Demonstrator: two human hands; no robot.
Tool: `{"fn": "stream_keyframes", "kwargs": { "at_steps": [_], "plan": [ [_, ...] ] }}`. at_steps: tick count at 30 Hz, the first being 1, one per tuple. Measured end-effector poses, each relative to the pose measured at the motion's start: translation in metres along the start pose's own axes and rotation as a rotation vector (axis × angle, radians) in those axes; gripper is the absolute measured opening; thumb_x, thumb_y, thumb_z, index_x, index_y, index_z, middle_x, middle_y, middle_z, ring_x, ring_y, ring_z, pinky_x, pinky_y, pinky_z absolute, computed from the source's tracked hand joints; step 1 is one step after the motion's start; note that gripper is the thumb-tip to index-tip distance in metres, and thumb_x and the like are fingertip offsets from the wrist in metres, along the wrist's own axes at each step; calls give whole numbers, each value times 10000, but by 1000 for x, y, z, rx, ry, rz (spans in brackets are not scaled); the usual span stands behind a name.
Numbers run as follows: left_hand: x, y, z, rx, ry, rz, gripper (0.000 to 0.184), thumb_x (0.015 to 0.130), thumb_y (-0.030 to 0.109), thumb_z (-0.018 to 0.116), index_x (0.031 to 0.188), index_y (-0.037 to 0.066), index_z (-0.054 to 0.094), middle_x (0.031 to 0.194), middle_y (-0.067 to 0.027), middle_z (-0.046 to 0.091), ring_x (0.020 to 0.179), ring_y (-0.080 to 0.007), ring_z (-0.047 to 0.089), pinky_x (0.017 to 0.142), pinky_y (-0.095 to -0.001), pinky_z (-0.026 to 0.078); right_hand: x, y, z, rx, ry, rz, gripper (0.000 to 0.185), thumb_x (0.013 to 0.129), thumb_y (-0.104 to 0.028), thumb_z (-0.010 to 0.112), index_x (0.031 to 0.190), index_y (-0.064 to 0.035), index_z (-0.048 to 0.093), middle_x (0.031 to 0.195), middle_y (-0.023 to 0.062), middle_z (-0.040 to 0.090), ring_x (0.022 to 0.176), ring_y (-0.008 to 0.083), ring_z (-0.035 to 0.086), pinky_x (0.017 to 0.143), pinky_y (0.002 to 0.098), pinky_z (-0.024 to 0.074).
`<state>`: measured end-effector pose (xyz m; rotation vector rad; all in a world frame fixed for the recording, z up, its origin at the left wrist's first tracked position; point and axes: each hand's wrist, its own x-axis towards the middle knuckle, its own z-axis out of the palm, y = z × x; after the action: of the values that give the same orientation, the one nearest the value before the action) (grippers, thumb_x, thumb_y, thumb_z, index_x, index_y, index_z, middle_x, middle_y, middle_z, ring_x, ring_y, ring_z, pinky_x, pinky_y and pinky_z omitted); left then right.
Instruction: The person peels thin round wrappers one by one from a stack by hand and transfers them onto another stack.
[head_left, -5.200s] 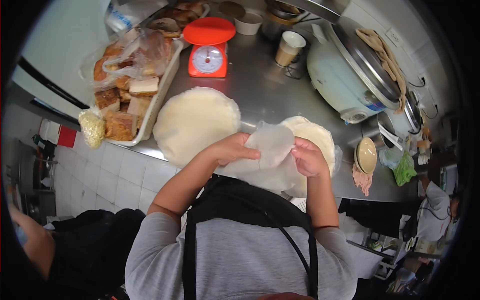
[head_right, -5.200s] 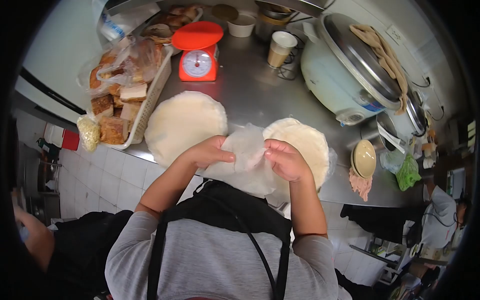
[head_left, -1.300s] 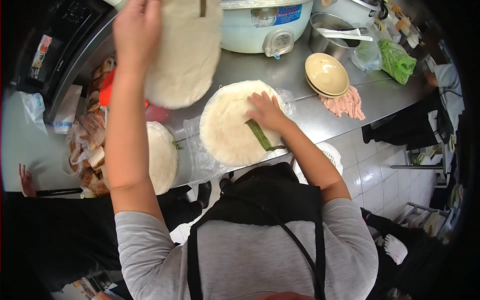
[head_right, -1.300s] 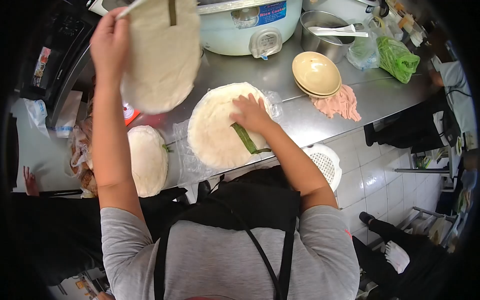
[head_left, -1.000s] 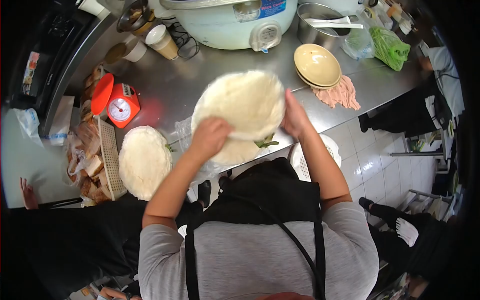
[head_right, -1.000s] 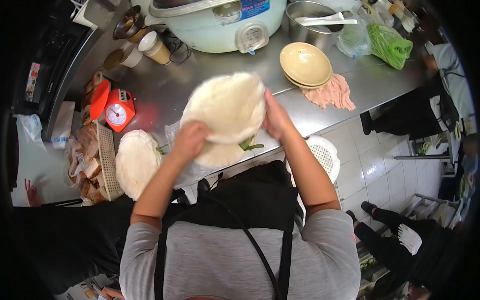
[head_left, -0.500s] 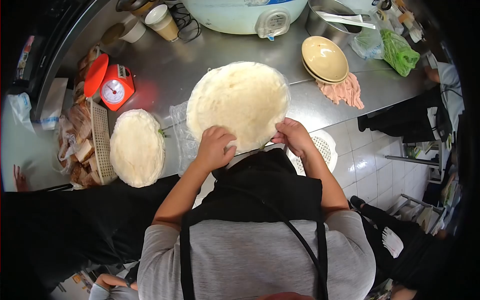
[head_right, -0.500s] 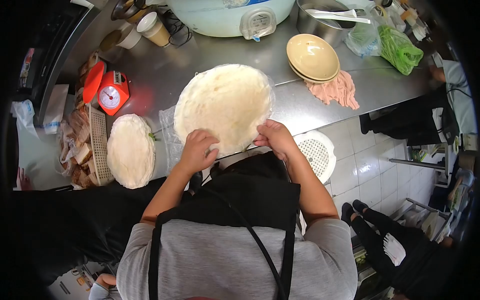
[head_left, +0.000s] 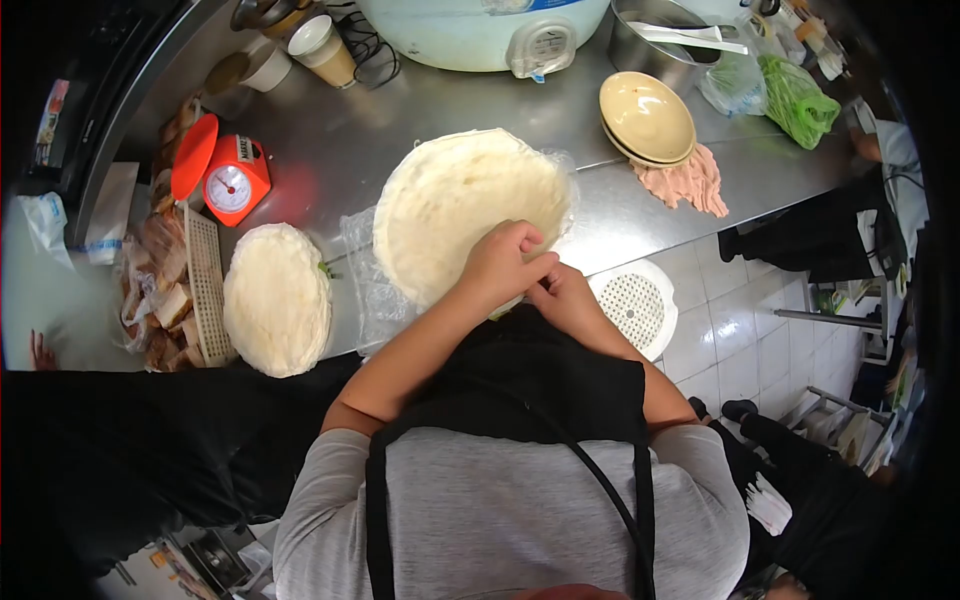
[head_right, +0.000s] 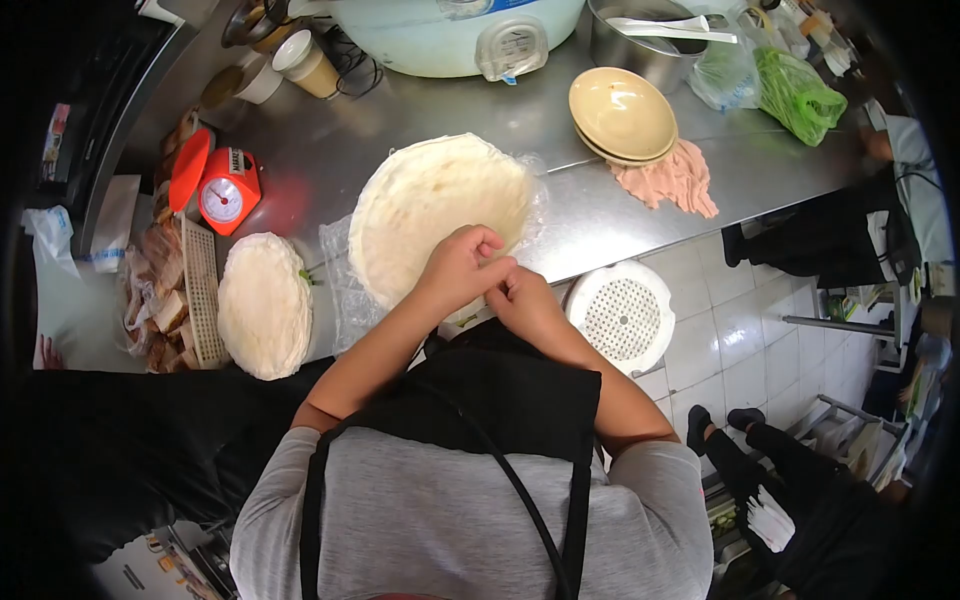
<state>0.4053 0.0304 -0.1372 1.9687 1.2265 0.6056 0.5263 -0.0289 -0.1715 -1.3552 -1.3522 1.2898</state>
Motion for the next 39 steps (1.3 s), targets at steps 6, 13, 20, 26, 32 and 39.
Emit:
{"fn": "stream_keyframes", "kwargs": {
  "at_steps": [6,13,20,26,32,39],
  "plan": [
    [5,-27,11,-518,-168,-360,86,773,101,545,770,16,558,640,-8,551,561,-62,483,524,-181,392,-4,8,-8,84,-51,111,99,797,-96,565,789,-17,506,681,10,532,647,52,490,575,197,403],
    [-2,-22,11,-735,-180,-463,87,810,102,526,757,39,553,643,12,534,562,-42,473,510,-174,385,15,19,-14,321,106,174,145,804,-135,576,790,-32,476,654,-3,505,550,57,469,500,192,401],
    [-2,-44,16,-631,-41,-299,105,811,105,544,734,40,516,635,22,504,538,-34,436,493,-173,360,20,30,-9,297,163,122,114,801,-86,557,755,-42,462,645,-23,484,539,35,432,481,175,365],
    [4,-22,4,-524,-159,-287,114,782,95,579,722,52,492,606,34,471,533,-24,419,464,-179,351,26,24,-4,325,145,-1,135,773,-71,582,733,-50,455,620,-50,439,536,21,382,468,174,322],
    [5,-16,0,-156,-39,-148,132,739,90,587,689,34,478,562,-16,482,493,-83,443,450,-236,367,23,21,-6,251,199,65,143,746,-77,594,730,-43,456,606,-41,438,526,28,378,454,188,323],
    [3,-13,7,86,126,11,115,691,69,569,673,22,465,582,-117,516,501,-233,505,482,-315,407,27,19,-4,363,283,75,141,746,-83,582,828,-9,494,627,-10,494,525,40,423,452,193,351]
  ]
}}
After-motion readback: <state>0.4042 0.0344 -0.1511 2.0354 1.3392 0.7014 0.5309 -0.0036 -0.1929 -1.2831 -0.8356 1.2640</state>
